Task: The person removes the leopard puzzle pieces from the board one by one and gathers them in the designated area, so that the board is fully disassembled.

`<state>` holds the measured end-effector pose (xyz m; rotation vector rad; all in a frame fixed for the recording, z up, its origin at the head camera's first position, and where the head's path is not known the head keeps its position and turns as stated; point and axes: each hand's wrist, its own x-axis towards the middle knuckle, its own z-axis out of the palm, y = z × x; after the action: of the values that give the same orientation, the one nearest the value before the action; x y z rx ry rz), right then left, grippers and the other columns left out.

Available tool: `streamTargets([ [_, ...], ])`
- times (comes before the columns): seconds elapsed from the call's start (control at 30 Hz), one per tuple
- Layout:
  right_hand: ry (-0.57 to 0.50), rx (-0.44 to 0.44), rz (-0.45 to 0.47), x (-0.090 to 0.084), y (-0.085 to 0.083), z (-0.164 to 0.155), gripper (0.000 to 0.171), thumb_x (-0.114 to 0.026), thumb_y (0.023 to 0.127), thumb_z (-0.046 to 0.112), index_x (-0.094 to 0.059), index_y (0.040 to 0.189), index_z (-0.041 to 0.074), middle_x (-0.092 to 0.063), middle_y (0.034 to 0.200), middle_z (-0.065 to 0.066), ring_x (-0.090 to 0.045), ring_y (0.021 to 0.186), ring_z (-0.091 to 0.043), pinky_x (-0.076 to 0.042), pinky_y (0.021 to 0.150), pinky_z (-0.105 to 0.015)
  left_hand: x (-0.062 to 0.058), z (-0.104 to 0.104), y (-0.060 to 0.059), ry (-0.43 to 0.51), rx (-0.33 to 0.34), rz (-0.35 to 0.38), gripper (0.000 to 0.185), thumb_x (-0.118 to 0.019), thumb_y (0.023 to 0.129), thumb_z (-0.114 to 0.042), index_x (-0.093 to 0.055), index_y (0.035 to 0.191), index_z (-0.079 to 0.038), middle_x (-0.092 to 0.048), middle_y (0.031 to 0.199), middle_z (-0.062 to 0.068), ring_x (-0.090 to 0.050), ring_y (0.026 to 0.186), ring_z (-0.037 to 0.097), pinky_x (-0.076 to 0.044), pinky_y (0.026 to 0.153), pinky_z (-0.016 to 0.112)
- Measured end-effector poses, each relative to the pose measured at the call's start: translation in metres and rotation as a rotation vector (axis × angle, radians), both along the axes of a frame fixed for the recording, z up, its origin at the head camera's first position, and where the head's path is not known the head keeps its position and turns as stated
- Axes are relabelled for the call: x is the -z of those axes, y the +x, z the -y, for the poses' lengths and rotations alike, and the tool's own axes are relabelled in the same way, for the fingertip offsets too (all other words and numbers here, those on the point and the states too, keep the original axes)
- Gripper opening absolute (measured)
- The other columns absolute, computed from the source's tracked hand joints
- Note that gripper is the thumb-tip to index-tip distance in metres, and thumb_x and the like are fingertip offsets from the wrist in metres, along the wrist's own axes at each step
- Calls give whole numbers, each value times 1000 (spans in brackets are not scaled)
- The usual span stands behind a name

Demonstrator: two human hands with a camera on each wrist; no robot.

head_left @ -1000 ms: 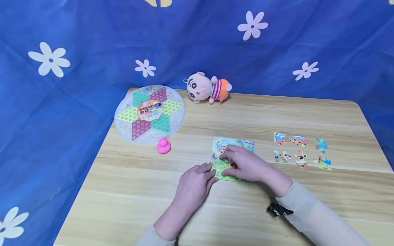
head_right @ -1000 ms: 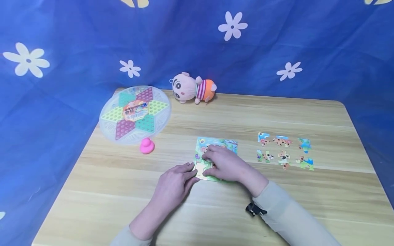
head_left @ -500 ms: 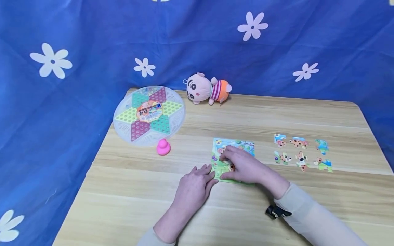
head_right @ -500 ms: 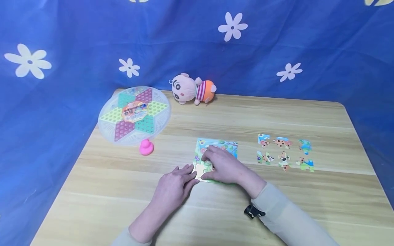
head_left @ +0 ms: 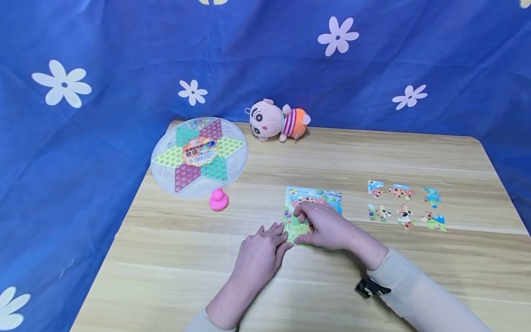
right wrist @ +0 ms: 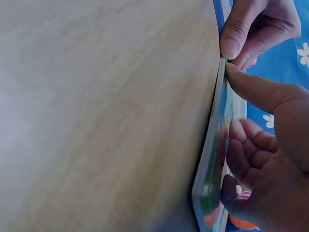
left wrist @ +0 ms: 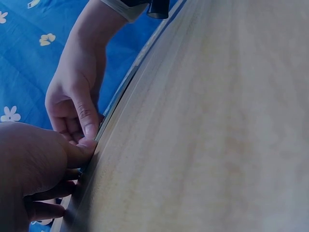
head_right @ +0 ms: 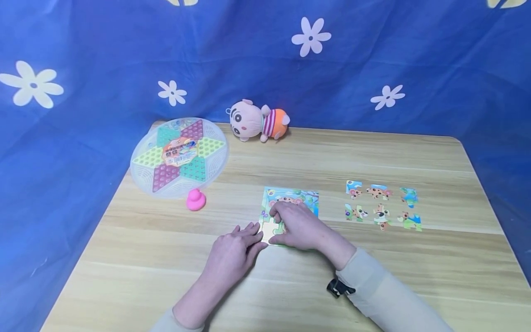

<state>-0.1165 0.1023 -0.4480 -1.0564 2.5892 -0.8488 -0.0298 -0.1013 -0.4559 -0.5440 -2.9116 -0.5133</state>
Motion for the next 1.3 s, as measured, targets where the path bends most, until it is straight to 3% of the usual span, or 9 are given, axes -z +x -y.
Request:
streamTargets([
  [0.27, 32, -6, -10, -1, 0, 0, 54, -84, 74, 45, -60, 112, 15, -55, 98, 7, -48, 88, -8, -39, 82, -33, 0, 0, 1, 0, -2, 5, 32, -68, 92, -40, -77, 109, -15, -68, 120, 3, -65, 110, 20, -53, 89, 48],
  [0.5, 5, 5, -5, 0, 3, 0, 54, -86, 73, 42, -59, 112, 17, -58, 92, 11, -51, 81, -5, -37, 81, -33, 0, 0, 1, 11, 0, -1, 31, -69, 91, -39, -77, 108, -14, -69, 119, 5, -65, 110, 21, -53, 88, 48],
  [0.87, -12, 23, 3, 3, 5, -4, 55, -84, 74, 45, -65, 118, 18, -59, 96, 13, -52, 92, -6, -36, 89, -37, 0, -1, 3, 14, -10, 1, 30, -69, 91, -39, -78, 105, -14, -69, 119, 4, -65, 110, 22, -54, 87, 49],
  [1.3, -20, -41, -3, 4, -2, -9, 55, -81, 77, 47, -65, 120, 18, -59, 95, 11, -52, 90, -7, -36, 90, -38, -3, -1, 1, 19, -8, 15, 30, -68, 92, -38, -77, 106, -13, -69, 119, 5, -65, 110, 21, -52, 91, 48],
])
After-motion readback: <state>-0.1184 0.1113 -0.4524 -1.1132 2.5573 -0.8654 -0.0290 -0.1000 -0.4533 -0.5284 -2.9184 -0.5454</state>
